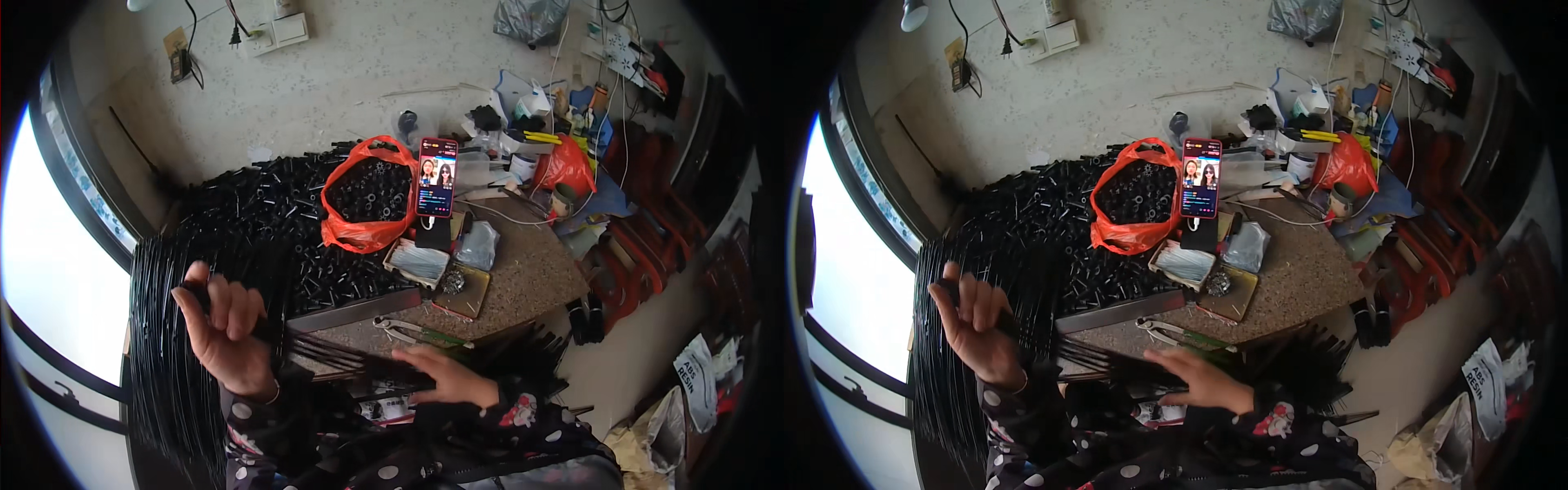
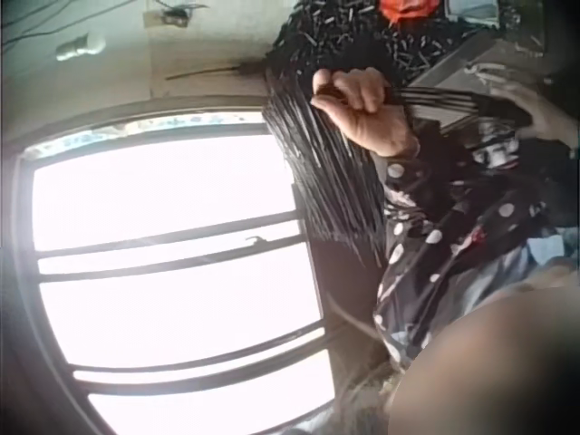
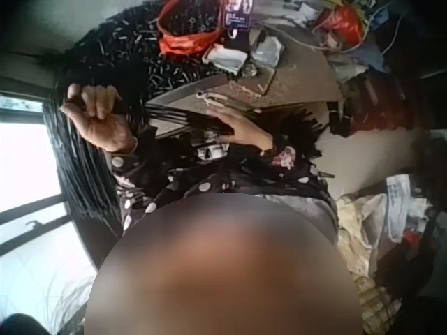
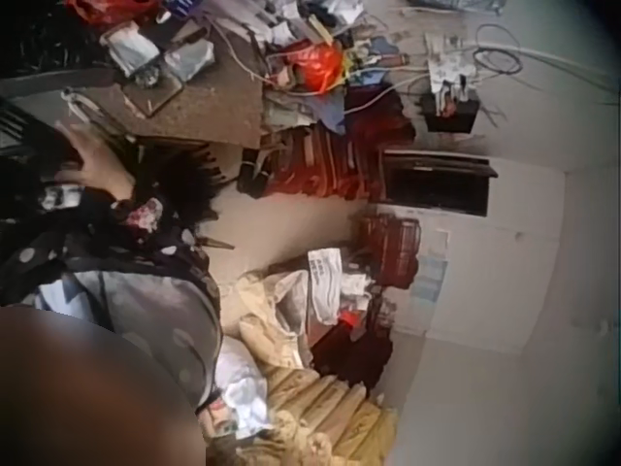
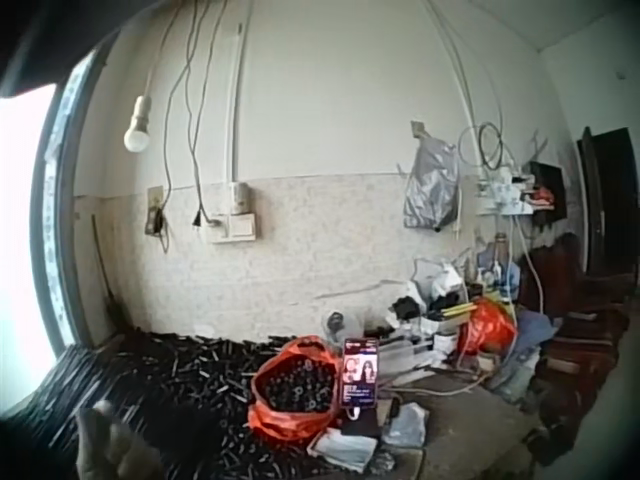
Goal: The person is aligning synthetic hair strands and securing them into plastic clips using a crimping tool.
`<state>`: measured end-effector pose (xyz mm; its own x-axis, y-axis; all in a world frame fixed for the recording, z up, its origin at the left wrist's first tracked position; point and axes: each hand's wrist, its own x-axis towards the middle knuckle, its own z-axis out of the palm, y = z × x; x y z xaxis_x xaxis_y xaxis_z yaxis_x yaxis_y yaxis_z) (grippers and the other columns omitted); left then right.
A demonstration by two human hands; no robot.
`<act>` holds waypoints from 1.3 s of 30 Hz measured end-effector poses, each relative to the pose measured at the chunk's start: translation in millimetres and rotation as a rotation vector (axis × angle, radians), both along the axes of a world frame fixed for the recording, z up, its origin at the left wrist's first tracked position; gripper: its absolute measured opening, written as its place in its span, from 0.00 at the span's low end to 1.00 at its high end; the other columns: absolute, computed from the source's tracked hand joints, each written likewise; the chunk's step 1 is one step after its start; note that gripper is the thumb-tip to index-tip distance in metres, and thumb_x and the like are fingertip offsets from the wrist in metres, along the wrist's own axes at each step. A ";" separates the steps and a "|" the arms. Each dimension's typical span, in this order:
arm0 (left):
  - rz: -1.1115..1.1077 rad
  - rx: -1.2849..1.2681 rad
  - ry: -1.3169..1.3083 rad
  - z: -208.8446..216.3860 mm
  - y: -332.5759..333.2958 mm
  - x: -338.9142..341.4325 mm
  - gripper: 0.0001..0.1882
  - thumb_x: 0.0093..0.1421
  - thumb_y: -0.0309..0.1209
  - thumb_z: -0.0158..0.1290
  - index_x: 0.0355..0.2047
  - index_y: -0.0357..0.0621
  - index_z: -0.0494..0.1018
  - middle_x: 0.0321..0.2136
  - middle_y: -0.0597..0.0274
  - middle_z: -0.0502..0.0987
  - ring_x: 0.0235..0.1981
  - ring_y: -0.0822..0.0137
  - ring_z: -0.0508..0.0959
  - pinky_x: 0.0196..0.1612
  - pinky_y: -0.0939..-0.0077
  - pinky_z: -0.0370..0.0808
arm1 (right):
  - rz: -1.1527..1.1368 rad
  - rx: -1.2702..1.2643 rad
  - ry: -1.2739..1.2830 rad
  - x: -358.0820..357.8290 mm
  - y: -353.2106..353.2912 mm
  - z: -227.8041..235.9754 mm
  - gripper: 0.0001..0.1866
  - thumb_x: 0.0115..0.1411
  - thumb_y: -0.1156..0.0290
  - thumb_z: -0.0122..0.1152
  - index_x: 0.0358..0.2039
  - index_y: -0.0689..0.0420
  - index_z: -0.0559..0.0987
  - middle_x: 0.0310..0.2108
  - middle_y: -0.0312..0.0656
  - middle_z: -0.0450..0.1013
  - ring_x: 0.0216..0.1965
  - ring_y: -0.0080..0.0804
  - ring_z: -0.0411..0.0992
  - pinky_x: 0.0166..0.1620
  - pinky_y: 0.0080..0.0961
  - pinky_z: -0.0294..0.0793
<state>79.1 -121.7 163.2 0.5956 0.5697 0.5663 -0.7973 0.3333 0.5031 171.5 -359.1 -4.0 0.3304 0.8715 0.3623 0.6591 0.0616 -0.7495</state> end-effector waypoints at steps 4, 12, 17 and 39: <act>0.219 0.624 0.443 -36.8 -1.9 64.0 0.26 0.57 0.40 0.51 0.51 0.38 0.60 0.35 0.62 0.70 0.31 0.71 0.72 0.31 0.79 0.69 | -0.467 0.159 0.273 5.1 -40.8 21.9 0.29 0.49 0.73 0.64 0.53 0.59 0.65 0.46 0.40 0.69 0.43 0.27 0.68 0.47 0.25 0.67; 0.685 1.415 1.061 -205.9 12.1 76.8 0.20 0.44 0.44 0.61 0.32 0.43 0.71 0.32 0.58 0.68 0.27 0.53 0.74 0.27 0.62 0.72 | -1.424 -0.155 -0.237 186.5 -197.5 -17.6 0.24 0.49 0.67 0.61 0.46 0.62 0.71 0.37 0.56 0.71 0.41 0.54 0.69 0.44 0.35 0.68; 0.786 1.346 1.082 -211.0 17.4 81.7 0.19 0.43 0.43 0.62 0.29 0.43 0.71 0.33 0.59 0.68 0.26 0.55 0.75 0.26 0.65 0.72 | -1.358 -0.432 -0.302 223.5 -194.9 -53.8 0.24 0.51 0.64 0.60 0.47 0.61 0.71 0.41 0.55 0.69 0.43 0.53 0.67 0.45 0.38 0.67; 0.860 1.214 1.085 -200.6 1.9 58.9 0.19 0.45 0.36 0.61 0.37 0.46 0.71 0.36 0.59 0.69 0.25 0.59 0.75 0.28 0.69 0.72 | 0.446 0.567 -0.692 38.5 -19.2 227.1 0.16 0.35 0.73 0.63 0.30 0.53 0.82 0.24 0.34 0.67 0.22 0.26 0.63 0.25 0.23 0.57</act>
<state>138.0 -119.8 -37.3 0.7353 0.4976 0.4602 0.2704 -0.8380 0.4741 210.0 -378.3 223.2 -0.4252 0.5036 0.7521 0.7692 0.6390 0.0069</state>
